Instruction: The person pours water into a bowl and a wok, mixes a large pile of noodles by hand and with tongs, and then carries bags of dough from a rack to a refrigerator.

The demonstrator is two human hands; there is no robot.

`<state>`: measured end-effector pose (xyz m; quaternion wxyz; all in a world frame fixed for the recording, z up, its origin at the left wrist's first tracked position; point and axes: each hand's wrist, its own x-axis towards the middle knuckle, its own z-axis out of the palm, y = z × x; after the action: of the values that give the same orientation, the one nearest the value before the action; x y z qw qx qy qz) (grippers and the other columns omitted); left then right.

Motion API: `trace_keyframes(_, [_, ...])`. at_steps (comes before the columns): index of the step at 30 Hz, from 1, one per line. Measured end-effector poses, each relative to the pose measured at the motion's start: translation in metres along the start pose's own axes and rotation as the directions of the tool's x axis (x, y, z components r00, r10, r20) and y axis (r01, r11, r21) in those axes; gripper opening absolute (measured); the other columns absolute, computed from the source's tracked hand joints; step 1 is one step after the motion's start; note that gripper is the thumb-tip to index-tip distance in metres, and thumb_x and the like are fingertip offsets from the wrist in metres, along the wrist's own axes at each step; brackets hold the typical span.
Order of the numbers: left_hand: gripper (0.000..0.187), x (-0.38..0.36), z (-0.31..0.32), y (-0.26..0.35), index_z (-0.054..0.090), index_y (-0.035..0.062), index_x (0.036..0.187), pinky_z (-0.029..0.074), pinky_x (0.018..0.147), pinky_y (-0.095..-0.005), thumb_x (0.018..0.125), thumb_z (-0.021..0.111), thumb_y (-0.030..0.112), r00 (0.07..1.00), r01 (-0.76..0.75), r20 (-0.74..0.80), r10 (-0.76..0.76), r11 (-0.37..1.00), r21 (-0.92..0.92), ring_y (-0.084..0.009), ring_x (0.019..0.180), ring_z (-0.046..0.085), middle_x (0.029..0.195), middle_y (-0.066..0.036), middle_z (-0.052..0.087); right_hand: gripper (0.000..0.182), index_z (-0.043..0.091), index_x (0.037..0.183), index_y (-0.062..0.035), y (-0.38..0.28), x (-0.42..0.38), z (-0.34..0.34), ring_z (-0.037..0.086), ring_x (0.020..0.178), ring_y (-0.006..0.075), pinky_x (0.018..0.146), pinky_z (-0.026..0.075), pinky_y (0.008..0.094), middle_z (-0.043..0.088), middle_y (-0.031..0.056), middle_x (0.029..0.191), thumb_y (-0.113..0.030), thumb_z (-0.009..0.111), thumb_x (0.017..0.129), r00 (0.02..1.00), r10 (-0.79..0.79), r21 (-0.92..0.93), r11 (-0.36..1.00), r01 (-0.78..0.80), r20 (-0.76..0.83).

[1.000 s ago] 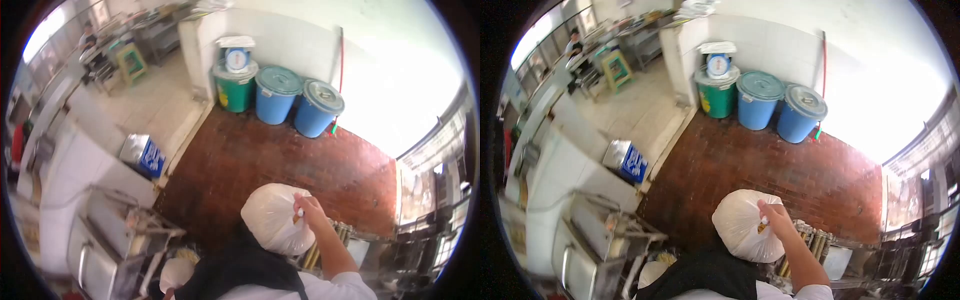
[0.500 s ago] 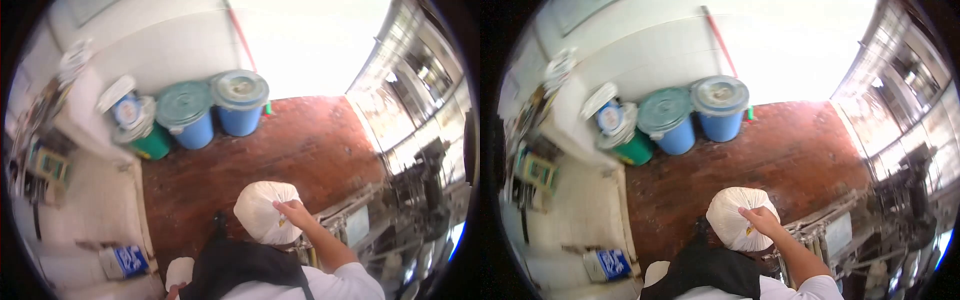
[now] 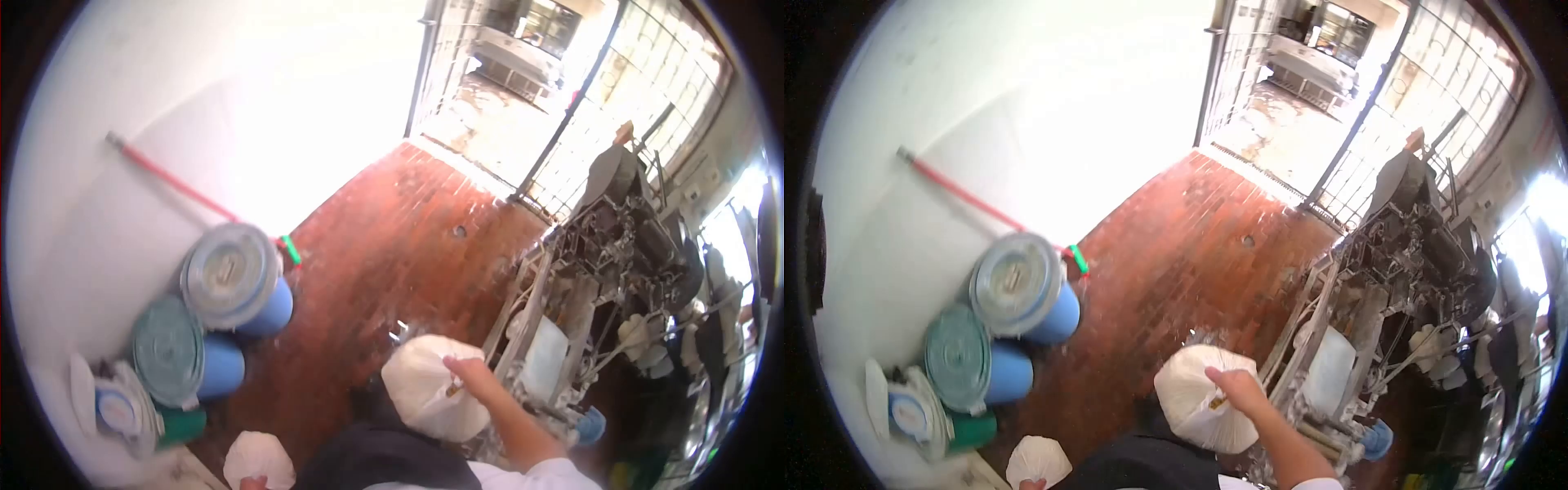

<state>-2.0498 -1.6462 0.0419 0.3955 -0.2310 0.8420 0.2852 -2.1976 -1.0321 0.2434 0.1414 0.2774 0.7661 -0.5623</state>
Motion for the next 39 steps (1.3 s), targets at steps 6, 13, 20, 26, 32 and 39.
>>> trace_keyframes(6, [0.057, 0.101, -0.108, 0.224, 0.062, -0.0132, 0.090, 0.046, 0.069, -0.0396, 0.082, 0.062, 0.044, 0.995, 0.002, -0.097, 0.024, 0.967, 0.254, -0.0327, 0.077, 0.059, 0.084, -0.022, 0.063, 0.054, 0.064, 0.069, -0.0011, 0.007, 0.123, -0.055, 0.052, 0.063, 0.0166, 0.062, 0.042, 0.0293, 0.059, 0.0068, 0.067, -0.053, 0.061, 0.082, 0.987, 0.153, 0.088, 0.985, -0.149, -0.042])
trace_keyframes(13, [0.058, 0.225, -0.146, 0.518, 0.065, -0.0113, 0.090, 0.048, 0.082, -0.0442, 0.078, 0.064, 0.046, 0.973, -0.212, 0.005, 0.232, 0.879, 0.426, -0.0425, 0.094, 0.062, 0.095, -0.031, 0.062, 0.064, 0.064, 0.068, 0.0036, 0.034, 0.280, -0.136, 0.060, 0.066, 0.0270, 0.066, 0.046, 0.0362, 0.063, 0.0155, 0.067, -0.059, 0.058, 0.080, 0.882, 0.338, 0.039, 0.938, -0.345, -0.327])
trace_keyframes(20, [0.059, 0.385, -0.115, 0.765, 0.064, -0.0109, 0.096, 0.046, 0.086, -0.0453, 0.080, 0.062, 0.047, 0.880, -0.473, 0.163, 0.446, 0.799, 0.370, -0.0428, 0.098, 0.060, 0.099, -0.033, 0.061, 0.071, 0.054, 0.108, 0.0148, 0.070, 0.402, -0.233, 0.063, 0.093, 0.0353, 0.076, 0.049, 0.0385, 0.062, 0.0250, 0.097, -0.049, 0.061, 0.079, 0.693, 0.579, 0.143, 0.801, -0.581, -0.429])
trace_keyframes(26, [0.067, 0.469, -0.118, 0.979, 0.063, -0.0097, 0.100, 0.045, 0.090, -0.0439, 0.082, 0.056, 0.054, 0.924, -0.382, 0.253, 0.287, 0.672, 0.634, -0.0417, 0.104, 0.058, 0.105, -0.031, 0.060, 0.074, 0.042, 0.118, 0.0206, 0.049, 0.480, -0.300, 0.062, 0.092, 0.0358, 0.064, 0.055, 0.0414, 0.054, 0.0235, 0.111, -0.037, 0.068, 0.079, 0.504, 0.797, 0.661, 0.578, -0.478, -0.333])
trace_keyframes(32, [0.073, 0.536, -0.102, 1.146, 0.058, -0.0114, 0.111, 0.042, 0.096, -0.0412, 0.082, 0.055, 0.056, 0.953, -0.300, 0.227, 0.199, 0.537, 0.788, -0.0384, 0.110, 0.056, 0.114, -0.031, 0.057, 0.067, 0.056, 0.113, 0.0069, 0.041, 0.574, -0.372, 0.063, 0.087, 0.0307, 0.069, 0.047, 0.0455, 0.063, 0.0179, 0.100, -0.047, 0.068, 0.075, 0.406, 0.896, 0.824, 0.365, -0.434, -0.183])
trace_keyframes(39, [0.071, 0.582, -0.079, 1.371, 0.056, -0.0122, 0.113, 0.042, 0.097, -0.0406, 0.081, 0.059, 0.052, 0.961, -0.217, 0.276, 0.008, 0.639, 0.738, -0.0396, 0.113, 0.054, 0.117, -0.031, 0.056, 0.063, 0.059, 0.112, -0.0010, -0.025, 0.693, -0.493, 0.061, 0.074, 0.0320, 0.064, 0.045, 0.0481, 0.065, 0.0176, 0.092, -0.054, 0.061, 0.078, 0.406, 0.910, 0.771, 0.317, -0.553, -0.083])
